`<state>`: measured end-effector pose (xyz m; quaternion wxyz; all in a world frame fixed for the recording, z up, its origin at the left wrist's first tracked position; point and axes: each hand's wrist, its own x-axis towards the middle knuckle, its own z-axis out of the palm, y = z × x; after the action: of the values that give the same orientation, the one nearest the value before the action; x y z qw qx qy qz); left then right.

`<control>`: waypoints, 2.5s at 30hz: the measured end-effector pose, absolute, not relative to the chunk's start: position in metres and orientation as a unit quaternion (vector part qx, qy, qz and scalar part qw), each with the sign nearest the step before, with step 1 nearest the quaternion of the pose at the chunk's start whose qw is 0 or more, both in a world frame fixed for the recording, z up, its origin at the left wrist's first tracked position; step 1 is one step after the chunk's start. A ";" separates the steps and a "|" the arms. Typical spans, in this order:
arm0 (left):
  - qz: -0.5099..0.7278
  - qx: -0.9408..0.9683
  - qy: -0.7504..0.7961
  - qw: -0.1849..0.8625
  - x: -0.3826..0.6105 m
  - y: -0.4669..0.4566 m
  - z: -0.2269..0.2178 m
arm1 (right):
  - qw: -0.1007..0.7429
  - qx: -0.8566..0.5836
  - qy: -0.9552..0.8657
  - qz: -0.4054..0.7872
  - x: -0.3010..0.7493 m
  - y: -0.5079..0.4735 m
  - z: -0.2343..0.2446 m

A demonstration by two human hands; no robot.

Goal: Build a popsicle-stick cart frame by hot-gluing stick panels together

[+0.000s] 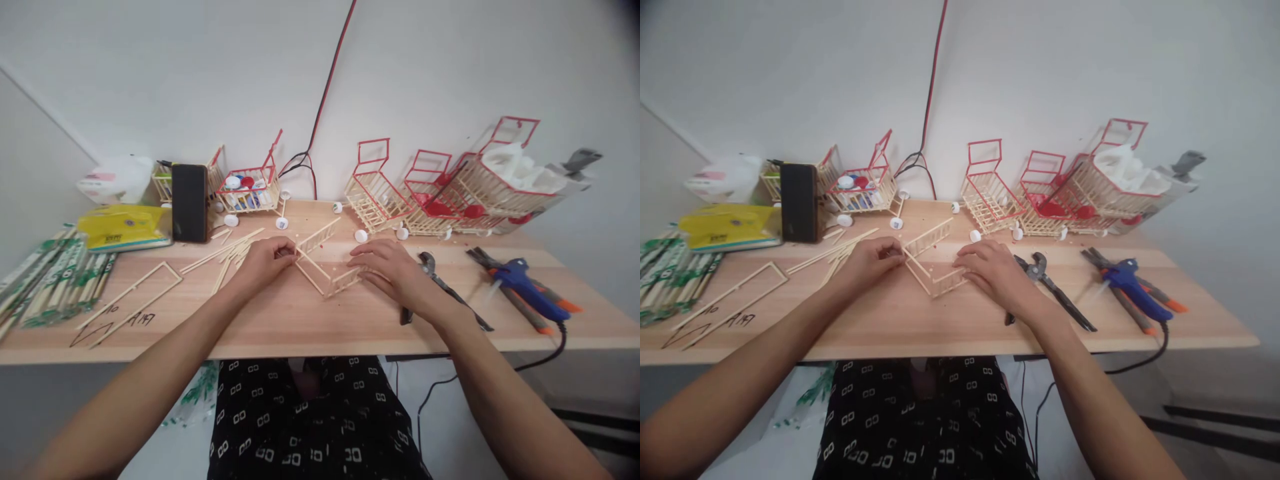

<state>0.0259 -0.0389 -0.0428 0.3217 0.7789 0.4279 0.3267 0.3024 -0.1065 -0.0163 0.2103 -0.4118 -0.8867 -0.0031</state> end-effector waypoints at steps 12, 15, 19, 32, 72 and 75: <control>0.339 0.776 0.411 0.338 0.030 -0.047 -0.036 | 0.195 -0.424 -0.884 -0.017 0.303 -0.120 -0.021; 0.337 0.780 0.406 0.336 0.030 -0.047 -0.037 | 0.200 -0.426 -0.883 -0.008 0.306 -0.121 -0.023; 0.336 0.786 0.404 0.325 0.030 -0.046 -0.038 | 0.202 -0.437 -0.876 -0.006 0.311 -0.120 -0.024; 0.341 0.784 0.390 0.341 0.030 -0.048 -0.040 | 0.187 -0.418 -0.889 -0.018 0.308 -0.111 -0.017; 0.303 0.837 0.364 0.273 0.029 -0.050 -0.039 | 0.196 -0.424 -0.884 -0.025 0.301 -0.102 -0.023; 0.301 0.838 0.367 0.271 0.030 -0.051 -0.038 | 0.197 -0.422 -0.885 -0.015 0.300 -0.101 -0.023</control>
<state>0.0304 -0.0511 -0.0376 0.2712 0.8376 0.3667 0.3006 0.3004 -0.1008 -0.0234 0.1969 -0.4218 -0.8849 -0.0150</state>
